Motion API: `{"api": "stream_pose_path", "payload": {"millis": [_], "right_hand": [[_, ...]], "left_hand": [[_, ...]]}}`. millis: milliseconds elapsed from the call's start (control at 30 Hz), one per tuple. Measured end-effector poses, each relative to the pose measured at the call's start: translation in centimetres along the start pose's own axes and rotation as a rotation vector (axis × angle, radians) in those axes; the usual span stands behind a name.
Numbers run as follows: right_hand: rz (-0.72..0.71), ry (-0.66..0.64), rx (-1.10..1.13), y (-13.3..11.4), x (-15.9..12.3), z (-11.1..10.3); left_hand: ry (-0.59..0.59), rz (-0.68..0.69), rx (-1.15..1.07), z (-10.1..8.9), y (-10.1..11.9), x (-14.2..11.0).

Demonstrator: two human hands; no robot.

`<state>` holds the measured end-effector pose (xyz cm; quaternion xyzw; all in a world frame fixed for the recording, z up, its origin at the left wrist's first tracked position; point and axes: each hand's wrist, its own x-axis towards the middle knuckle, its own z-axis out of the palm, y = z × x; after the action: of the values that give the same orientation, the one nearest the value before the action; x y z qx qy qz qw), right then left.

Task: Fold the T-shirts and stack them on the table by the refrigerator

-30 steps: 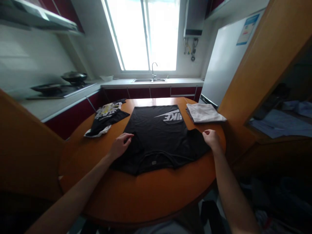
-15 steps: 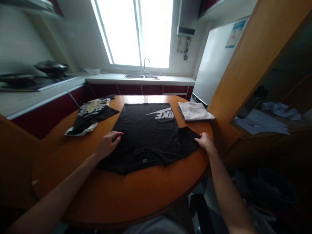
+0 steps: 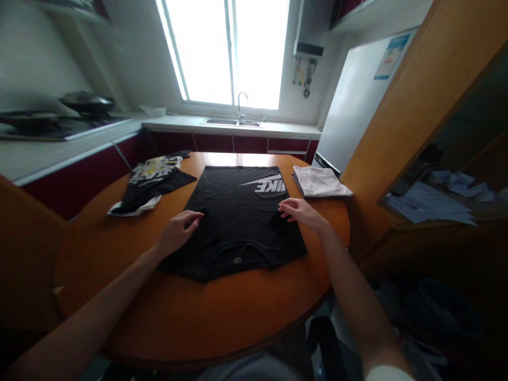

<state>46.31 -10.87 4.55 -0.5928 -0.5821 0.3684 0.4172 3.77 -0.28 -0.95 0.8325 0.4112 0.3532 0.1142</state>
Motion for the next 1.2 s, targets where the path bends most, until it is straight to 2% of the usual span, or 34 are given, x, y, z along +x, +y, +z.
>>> {"api": "stream_pose_path", "payload": {"millis": [33, 67, 167, 267, 500, 567, 667, 767, 867, 933, 1033, 1100, 1200], "right_hand": [[-0.006, 0.016, 0.015, 0.2, 0.9, 0.2], [-0.008, 0.085, 0.000, 0.6, 1.9, 0.2], [-0.007, 0.378, -0.115, 2.8, 5.0, -0.7], [-0.034, 0.473, -0.173, 5.3, 7.0, -1.8], [-0.126, 0.292, -0.234, 8.9, 6.8, -1.9], [-0.144, 0.251, -0.256, 9.3, 6.6, -1.9], [-0.185, 0.197, -0.339, 9.7, 6.7, -1.8], [-0.210, 0.179, -0.415, 10.0, 6.9, -1.8], [-0.205, 0.190, -0.441, 10.2, 7.0, -1.8], [-0.207, 0.197, -0.457, 10.2, 7.0, -1.8], [-0.213, 0.208, -0.479, 10.2, 7.0, -1.7], [-0.214, 0.221, -0.491, 10.3, 7.1, -1.6], [-0.212, 0.237, -0.503, 10.4, 7.2, -1.6]], "left_hand": [[-0.001, -0.001, -0.005, 0.0, 0.0, 0.0], [-0.001, -0.004, -0.010, -0.1, 0.0, 0.0], [-0.004, -0.018, -0.017, -0.2, 0.1, 0.0], [-0.013, -0.018, -0.013, -0.2, 0.2, 0.0], [-0.052, 0.039, -0.020, -0.2, 1.0, -0.1], [-0.099, 0.107, -0.014, -0.3, 2.4, 0.0], [-0.269, 0.274, -0.013, 0.2, 6.2, 0.2], [-0.464, 0.427, -0.014, 2.0, 10.7, 0.7], [-0.536, 0.529, -0.007, 4.9, 13.7, 1.5], [-0.525, 0.567, 0.012, 7.0, 14.4, 2.2], [-0.506, 0.616, 0.056, 9.3, 14.3, 3.4], [-0.514, 0.657, 0.094, 10.1, 14.1, 4.0], [-0.507, 0.699, 0.151, 10.0, 14.1, 4.6]]}}
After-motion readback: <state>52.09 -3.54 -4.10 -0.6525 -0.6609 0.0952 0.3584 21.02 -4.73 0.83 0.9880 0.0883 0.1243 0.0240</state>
